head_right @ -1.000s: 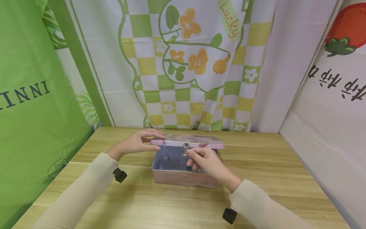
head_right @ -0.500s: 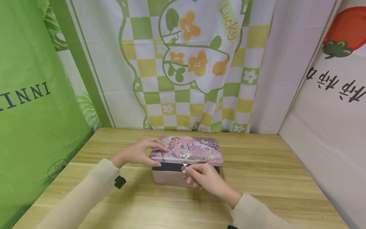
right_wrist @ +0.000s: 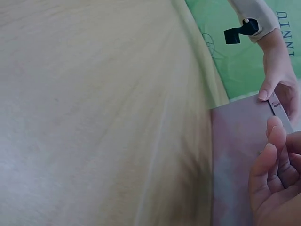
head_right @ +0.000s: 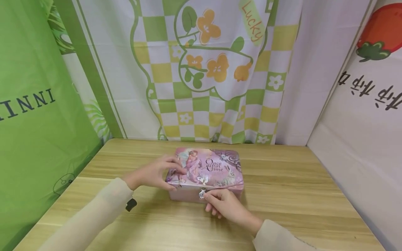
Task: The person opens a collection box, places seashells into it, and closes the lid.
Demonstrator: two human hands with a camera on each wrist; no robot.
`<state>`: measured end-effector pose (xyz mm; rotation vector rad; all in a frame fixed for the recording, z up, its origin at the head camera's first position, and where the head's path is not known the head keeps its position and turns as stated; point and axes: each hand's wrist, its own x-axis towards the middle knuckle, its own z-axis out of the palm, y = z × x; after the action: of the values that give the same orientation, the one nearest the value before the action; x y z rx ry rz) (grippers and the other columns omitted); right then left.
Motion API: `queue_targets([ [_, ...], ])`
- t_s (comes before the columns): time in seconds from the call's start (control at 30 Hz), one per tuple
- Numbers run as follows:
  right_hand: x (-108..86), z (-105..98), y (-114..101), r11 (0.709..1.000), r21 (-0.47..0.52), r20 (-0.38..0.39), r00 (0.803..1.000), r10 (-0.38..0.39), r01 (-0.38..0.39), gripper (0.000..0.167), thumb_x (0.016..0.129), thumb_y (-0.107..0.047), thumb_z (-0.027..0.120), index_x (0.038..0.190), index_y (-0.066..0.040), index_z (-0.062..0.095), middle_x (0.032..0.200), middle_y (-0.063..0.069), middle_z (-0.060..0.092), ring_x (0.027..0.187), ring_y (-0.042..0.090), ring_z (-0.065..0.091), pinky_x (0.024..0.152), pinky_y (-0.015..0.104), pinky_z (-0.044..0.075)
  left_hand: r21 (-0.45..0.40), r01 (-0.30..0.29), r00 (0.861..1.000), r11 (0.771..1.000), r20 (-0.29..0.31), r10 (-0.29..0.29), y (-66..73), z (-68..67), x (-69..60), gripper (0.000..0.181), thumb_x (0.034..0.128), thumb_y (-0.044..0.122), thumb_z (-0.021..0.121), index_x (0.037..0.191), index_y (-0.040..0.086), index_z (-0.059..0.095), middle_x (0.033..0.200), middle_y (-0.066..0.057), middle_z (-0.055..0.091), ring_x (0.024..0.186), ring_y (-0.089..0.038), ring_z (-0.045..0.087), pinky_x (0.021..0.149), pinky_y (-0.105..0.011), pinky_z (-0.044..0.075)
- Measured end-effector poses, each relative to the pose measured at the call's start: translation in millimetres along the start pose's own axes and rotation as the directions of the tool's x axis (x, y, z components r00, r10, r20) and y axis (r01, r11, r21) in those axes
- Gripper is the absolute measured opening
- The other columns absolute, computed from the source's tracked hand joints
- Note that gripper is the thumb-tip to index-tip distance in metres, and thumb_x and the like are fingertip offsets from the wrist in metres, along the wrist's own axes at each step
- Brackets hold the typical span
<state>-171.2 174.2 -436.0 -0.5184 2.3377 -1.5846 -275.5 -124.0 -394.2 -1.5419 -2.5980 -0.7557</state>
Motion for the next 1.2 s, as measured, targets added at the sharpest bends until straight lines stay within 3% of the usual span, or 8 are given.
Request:
queue_targets([
  [0.27, -0.2, 7.6, 8.9, 0.997, 0.059, 0.009, 0.999, 0.046, -0.046, 0.033, 0.104, -0.024, 0.057, 0.112, 0.005, 0.070, 0.074, 0.005, 0.066, 0.056, 0.007, 0.052, 0.047, 0.018, 0.047, 0.044, -0.039, 0.999, 0.998, -0.022, 0.040, -3.8, 10.4, -3.5, 0.059, 0.0664, 0.032, 0.093, 0.120, 0.018, 0.072, 0.122, 0.000, 0.057, 0.115, -0.022, 0.047, 0.100, -0.043, 0.045],
  [0.5, 0.4, 10.4, 10.4, 0.996, 0.075, 0.003, 0.999, 0.042, -0.042, 0.033, 0.104, -0.023, 0.056, 0.115, 0.005, 0.069, 0.075, 0.007, 0.066, 0.055, 0.008, 0.052, 0.046, 0.019, 0.047, 0.029, 0.013, 1.000, 1.000, -0.002, -0.013, -4.2, 10.3, -4.4, 0.060, 0.0679, 0.032, 0.092, 0.123, 0.021, 0.071, 0.127, 0.000, 0.056, 0.119, -0.022, 0.046, 0.102, -0.045, 0.044],
  [0.77, 4.9, 15.0, 12.5, 0.994, 0.077, -0.010, 0.997, 0.078, -0.077, 0.039, 0.105, -0.029, 0.055, 0.116, 0.005, 0.070, 0.072, 0.006, 0.066, 0.054, 0.010, 0.053, 0.045, 0.021, 0.049, 0.008, 0.034, 0.999, 0.999, 0.010, -0.034, -3.5, 10.8, -4.5, 0.060, 0.0690, 0.031, 0.092, 0.125, 0.023, 0.070, 0.130, -0.001, 0.056, 0.122, -0.024, 0.045, 0.104, -0.048, 0.043],
  [1.03, 5.5, 16.4, 12.9, 0.991, 0.088, -0.018, 0.994, 0.106, -0.104, 0.043, 0.105, -0.033, 0.053, 0.116, 0.006, 0.070, 0.070, 0.006, 0.067, 0.053, 0.011, 0.054, 0.047, 0.023, 0.051, -0.041, 0.103, 0.994, 0.994, 0.045, -0.101, 0.0, 8.3, -5.2, 0.059, 0.0714, 0.029, 0.091, 0.126, 0.025, 0.070, 0.132, 0.001, 0.053, 0.125, -0.023, 0.042, 0.105, -0.050, 0.041],
  [1.2, 5.8, 16.2, 11.8, 0.989, 0.089, -0.018, 0.992, 0.121, -0.119, 0.045, 0.106, -0.033, 0.051, 0.114, 0.006, 0.070, 0.068, 0.006, 0.067, 0.051, 0.009, 0.055, 0.047, 0.022, 0.051, -0.018, 0.094, 0.994, 0.995, 0.050, -0.093, -1.7, 8.2, -4.4, 0.059, 0.0711, 0.031, 0.091, 0.126, 0.025, 0.070, 0.132, 0.000, 0.053, 0.124, -0.024, 0.043, 0.104, -0.049, 0.042],
])
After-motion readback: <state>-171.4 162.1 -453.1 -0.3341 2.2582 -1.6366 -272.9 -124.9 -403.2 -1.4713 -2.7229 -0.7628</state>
